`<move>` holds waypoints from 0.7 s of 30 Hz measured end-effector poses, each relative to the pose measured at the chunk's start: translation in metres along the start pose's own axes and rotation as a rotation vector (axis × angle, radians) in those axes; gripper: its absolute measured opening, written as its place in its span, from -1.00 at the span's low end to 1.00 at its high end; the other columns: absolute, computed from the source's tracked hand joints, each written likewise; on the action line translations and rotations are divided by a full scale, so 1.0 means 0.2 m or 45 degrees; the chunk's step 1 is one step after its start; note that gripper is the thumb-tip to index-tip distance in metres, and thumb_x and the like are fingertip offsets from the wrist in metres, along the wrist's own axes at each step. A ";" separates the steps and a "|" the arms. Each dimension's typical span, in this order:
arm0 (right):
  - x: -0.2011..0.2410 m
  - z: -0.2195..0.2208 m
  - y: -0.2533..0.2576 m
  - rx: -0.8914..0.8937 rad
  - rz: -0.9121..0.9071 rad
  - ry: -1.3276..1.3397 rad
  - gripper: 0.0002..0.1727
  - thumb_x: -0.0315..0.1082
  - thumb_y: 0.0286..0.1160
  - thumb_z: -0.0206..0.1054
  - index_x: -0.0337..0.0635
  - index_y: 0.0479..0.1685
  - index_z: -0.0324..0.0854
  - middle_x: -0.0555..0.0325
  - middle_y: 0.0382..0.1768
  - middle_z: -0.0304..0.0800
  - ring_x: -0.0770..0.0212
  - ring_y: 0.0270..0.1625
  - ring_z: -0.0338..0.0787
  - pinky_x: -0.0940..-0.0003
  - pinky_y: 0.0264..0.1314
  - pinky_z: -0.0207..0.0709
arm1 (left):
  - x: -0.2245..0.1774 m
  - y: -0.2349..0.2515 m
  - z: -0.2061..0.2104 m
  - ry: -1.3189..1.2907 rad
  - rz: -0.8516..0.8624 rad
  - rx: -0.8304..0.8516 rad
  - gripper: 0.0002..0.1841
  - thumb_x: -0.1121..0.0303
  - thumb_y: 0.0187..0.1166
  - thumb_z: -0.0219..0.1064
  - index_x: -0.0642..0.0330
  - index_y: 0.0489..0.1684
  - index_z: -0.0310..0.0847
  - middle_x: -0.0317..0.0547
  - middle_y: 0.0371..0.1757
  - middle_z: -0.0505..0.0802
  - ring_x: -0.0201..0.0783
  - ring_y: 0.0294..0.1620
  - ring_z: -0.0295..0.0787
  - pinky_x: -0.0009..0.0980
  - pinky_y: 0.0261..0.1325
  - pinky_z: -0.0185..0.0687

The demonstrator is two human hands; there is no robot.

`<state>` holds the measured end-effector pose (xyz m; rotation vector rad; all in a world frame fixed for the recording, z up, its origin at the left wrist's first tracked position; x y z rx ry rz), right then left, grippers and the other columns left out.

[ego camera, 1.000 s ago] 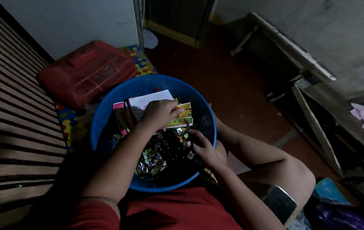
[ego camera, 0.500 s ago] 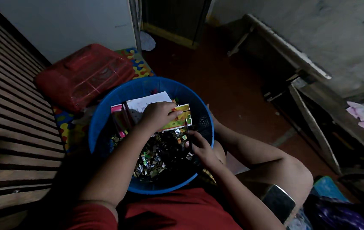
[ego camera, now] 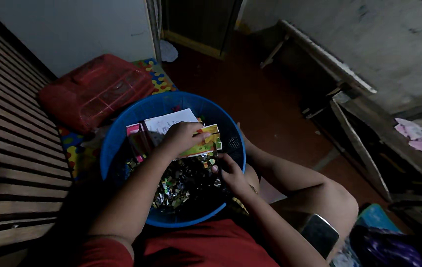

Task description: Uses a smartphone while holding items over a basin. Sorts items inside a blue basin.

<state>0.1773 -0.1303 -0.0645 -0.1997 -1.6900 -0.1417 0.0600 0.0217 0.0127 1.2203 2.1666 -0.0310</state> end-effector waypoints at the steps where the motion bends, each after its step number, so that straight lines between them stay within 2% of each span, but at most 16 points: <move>1: 0.00 0.00 0.00 -0.003 -0.003 0.020 -0.47 -0.13 0.52 0.42 -0.33 0.32 0.52 0.14 -0.03 0.75 0.43 -0.07 0.74 0.48 0.03 0.67 | -0.01 0.00 0.00 -0.022 -0.013 0.029 -0.65 0.06 0.67 0.37 0.21 -0.27 0.78 0.01 -0.39 0.83 -0.01 -0.33 0.82 0.09 -0.22 0.72; 4: -0.01 0.00 0.00 -0.013 -0.054 0.071 -0.51 -0.15 0.51 0.43 -0.33 0.26 0.54 0.19 -0.09 0.74 0.46 -0.12 0.73 0.49 -0.02 0.67 | -0.02 0.01 0.00 -0.065 -0.035 0.085 -0.63 0.05 0.68 0.35 0.22 -0.27 0.77 0.00 -0.40 0.81 -0.03 -0.34 0.80 0.06 -0.22 0.70; 7: -0.02 -0.01 0.00 -0.024 -0.097 0.062 -0.59 -0.22 0.53 0.42 -0.32 0.19 0.56 0.23 -0.21 0.72 0.47 -0.27 0.69 0.52 -0.18 0.64 | 0.00 0.03 0.01 -0.076 -0.073 0.135 -0.61 0.04 0.71 0.32 0.25 -0.23 0.77 0.05 -0.35 0.83 0.03 -0.26 0.81 0.12 -0.13 0.69; 12: 0.01 -0.01 -0.02 -0.062 -0.106 -0.070 -0.66 -0.30 0.54 0.41 -0.34 0.16 0.59 0.26 -0.30 0.70 0.52 -0.38 0.64 0.58 -0.29 0.59 | 0.03 0.03 0.02 -0.111 -0.106 0.144 -0.62 0.05 0.71 0.32 0.23 -0.25 0.75 0.03 -0.39 0.81 0.00 -0.31 0.80 0.09 -0.18 0.68; 16: 0.01 0.00 -0.02 -0.056 -0.091 -0.041 -0.61 -0.28 0.51 0.44 -0.35 0.19 0.57 0.23 -0.25 0.72 0.50 -0.33 0.69 0.55 -0.24 0.64 | 0.04 0.03 0.03 -0.167 -0.116 0.159 -0.62 0.06 0.71 0.32 0.25 -0.23 0.75 0.04 -0.36 0.82 0.01 -0.29 0.80 0.10 -0.15 0.68; 19: 0.00 0.00 -0.01 -0.015 -0.092 0.043 -0.47 -0.16 0.45 0.49 -0.34 0.26 0.53 0.22 -0.14 0.73 0.49 -0.20 0.71 0.52 -0.10 0.65 | 0.03 0.02 0.04 -0.224 -0.093 0.181 -0.64 0.08 0.69 0.35 0.25 -0.25 0.75 0.03 -0.38 0.81 -0.03 -0.33 0.78 0.07 -0.19 0.69; 21: 0.00 0.00 0.00 -0.013 -0.091 0.068 -0.42 -0.08 0.42 0.51 -0.34 0.25 0.52 0.22 -0.14 0.73 0.47 -0.18 0.71 0.50 -0.08 0.66 | 0.02 0.01 0.05 -0.222 -0.067 0.182 -0.66 0.09 0.68 0.37 0.22 -0.28 0.77 -0.02 -0.42 0.80 -0.09 -0.39 0.76 0.01 -0.26 0.70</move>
Point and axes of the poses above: each hand's wrist, its own y-axis towards the middle knuckle, its own z-axis out of the palm, x = y × z, the point moved 6 cm from there along y, towards the middle knuckle
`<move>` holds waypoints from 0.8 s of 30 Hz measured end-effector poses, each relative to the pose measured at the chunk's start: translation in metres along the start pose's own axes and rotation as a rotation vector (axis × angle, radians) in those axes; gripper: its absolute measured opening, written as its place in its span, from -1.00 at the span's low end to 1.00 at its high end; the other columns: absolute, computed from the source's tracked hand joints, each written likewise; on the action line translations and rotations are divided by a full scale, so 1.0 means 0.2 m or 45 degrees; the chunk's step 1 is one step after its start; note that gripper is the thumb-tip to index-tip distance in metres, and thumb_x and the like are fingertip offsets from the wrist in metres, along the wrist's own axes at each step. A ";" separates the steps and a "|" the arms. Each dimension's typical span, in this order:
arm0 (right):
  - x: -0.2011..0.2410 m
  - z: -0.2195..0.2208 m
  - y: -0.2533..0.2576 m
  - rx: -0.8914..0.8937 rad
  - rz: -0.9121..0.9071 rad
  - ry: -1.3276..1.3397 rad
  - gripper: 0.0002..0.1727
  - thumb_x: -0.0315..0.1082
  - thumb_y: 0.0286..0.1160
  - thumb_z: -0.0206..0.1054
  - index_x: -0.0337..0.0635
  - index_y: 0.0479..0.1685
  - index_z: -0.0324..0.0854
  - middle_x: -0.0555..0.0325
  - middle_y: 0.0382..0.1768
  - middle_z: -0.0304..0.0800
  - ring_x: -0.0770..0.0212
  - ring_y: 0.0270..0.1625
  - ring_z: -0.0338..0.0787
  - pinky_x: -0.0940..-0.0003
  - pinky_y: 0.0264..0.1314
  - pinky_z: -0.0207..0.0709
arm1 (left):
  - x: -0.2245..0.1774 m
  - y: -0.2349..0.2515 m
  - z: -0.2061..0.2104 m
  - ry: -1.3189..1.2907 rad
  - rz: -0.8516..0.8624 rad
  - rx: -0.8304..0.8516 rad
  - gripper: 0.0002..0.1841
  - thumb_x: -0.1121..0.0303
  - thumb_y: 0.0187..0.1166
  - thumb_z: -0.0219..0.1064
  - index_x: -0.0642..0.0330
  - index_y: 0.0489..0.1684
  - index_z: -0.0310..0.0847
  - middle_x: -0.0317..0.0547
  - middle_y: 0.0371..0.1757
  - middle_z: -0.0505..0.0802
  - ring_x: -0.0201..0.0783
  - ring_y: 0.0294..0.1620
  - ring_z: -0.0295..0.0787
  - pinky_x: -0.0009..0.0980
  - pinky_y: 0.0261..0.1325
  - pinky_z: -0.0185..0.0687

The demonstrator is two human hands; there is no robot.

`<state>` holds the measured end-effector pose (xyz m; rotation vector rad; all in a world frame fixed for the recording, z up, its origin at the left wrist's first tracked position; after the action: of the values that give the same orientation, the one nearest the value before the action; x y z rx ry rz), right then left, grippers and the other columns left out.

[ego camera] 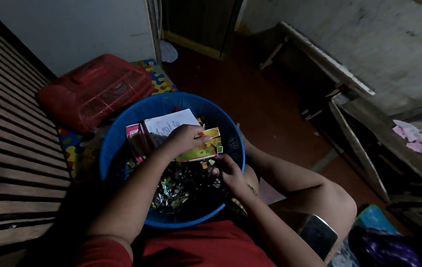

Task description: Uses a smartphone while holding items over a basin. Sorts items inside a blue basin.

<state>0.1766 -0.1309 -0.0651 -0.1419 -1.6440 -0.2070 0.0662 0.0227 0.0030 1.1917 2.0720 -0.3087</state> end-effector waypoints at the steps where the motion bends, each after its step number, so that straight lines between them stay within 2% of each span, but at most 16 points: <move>1: 0.00 0.00 0.00 0.002 -0.001 0.007 -0.41 -0.06 0.42 0.51 -0.33 0.24 0.52 0.23 -0.14 0.72 0.48 -0.18 0.71 0.50 -0.07 0.66 | 0.00 0.00 0.01 -0.004 0.001 0.010 -0.66 0.09 0.68 0.36 0.21 -0.30 0.75 -0.04 -0.45 0.78 -0.11 -0.42 0.73 -0.01 -0.29 0.67; 4: 0.00 0.00 -0.01 0.003 -0.033 -0.013 -0.50 -0.12 0.47 0.48 -0.32 0.19 0.55 0.24 -0.16 0.73 0.49 -0.18 0.72 0.52 -0.08 0.66 | 0.00 0.00 0.01 -0.014 -0.002 0.018 -0.66 0.09 0.67 0.37 0.20 -0.33 0.74 -0.08 -0.48 0.76 -0.14 -0.46 0.71 -0.05 -0.32 0.65; 8: 0.00 -0.01 -0.01 -0.015 -0.052 -0.038 -0.59 -0.19 0.48 0.47 -0.33 0.11 0.57 0.29 -0.28 0.71 0.52 -0.33 0.67 0.55 -0.25 0.61 | 0.00 0.00 0.00 -0.010 0.010 0.014 -0.66 0.10 0.68 0.36 0.22 -0.34 0.73 -0.06 -0.48 0.76 -0.14 -0.46 0.70 -0.07 -0.33 0.63; 14: 0.01 0.00 -0.03 -0.044 -0.019 -0.055 -0.67 -0.28 0.53 0.43 -0.33 0.10 0.58 0.31 -0.36 0.68 0.53 -0.44 0.63 0.58 -0.36 0.59 | 0.01 -0.01 0.01 -0.071 -0.009 0.014 -0.67 0.12 0.68 0.37 0.22 -0.35 0.72 -0.06 -0.50 0.74 -0.17 -0.51 0.67 -0.14 -0.40 0.60; 17: 0.00 0.00 -0.01 -0.019 0.013 -0.067 -0.58 -0.20 0.50 0.46 -0.33 0.16 0.56 0.27 -0.28 0.71 0.51 -0.35 0.68 0.54 -0.26 0.63 | 0.01 -0.01 0.01 -0.098 0.006 0.001 -0.68 0.12 0.67 0.38 0.21 -0.36 0.72 -0.08 -0.50 0.74 -0.19 -0.52 0.66 -0.16 -0.43 0.59; 21: -0.01 -0.01 0.00 -0.016 0.022 -0.021 -0.23 0.18 0.32 0.52 -0.33 0.24 0.50 0.23 -0.12 0.77 0.46 -0.09 0.76 0.47 0.03 0.69 | -0.01 0.01 0.05 -0.098 -0.038 0.137 -0.69 0.15 0.68 0.38 0.27 -0.25 0.76 0.00 -0.42 0.79 -0.11 -0.39 0.73 -0.03 -0.24 0.68; 24: -0.02 -0.01 0.00 -0.030 0.016 0.009 -0.23 0.18 0.33 0.53 -0.33 0.24 0.50 0.23 -0.14 0.77 0.44 -0.13 0.77 0.45 -0.02 0.71 | -0.02 0.01 0.06 -0.113 -0.032 0.151 -0.68 0.16 0.68 0.37 0.27 -0.30 0.74 -0.04 -0.46 0.76 -0.16 -0.43 0.70 -0.10 -0.29 0.64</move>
<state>0.1783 -0.1311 -0.0688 -0.1692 -1.6340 -0.2167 0.0748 0.0150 -0.0030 1.2004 2.0165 -0.4937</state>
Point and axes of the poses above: each hand's wrist, its own y-axis towards the middle knuckle, its own z-axis out of the palm, x = y × z, the point moved 6 cm from there along y, towards the middle knuckle
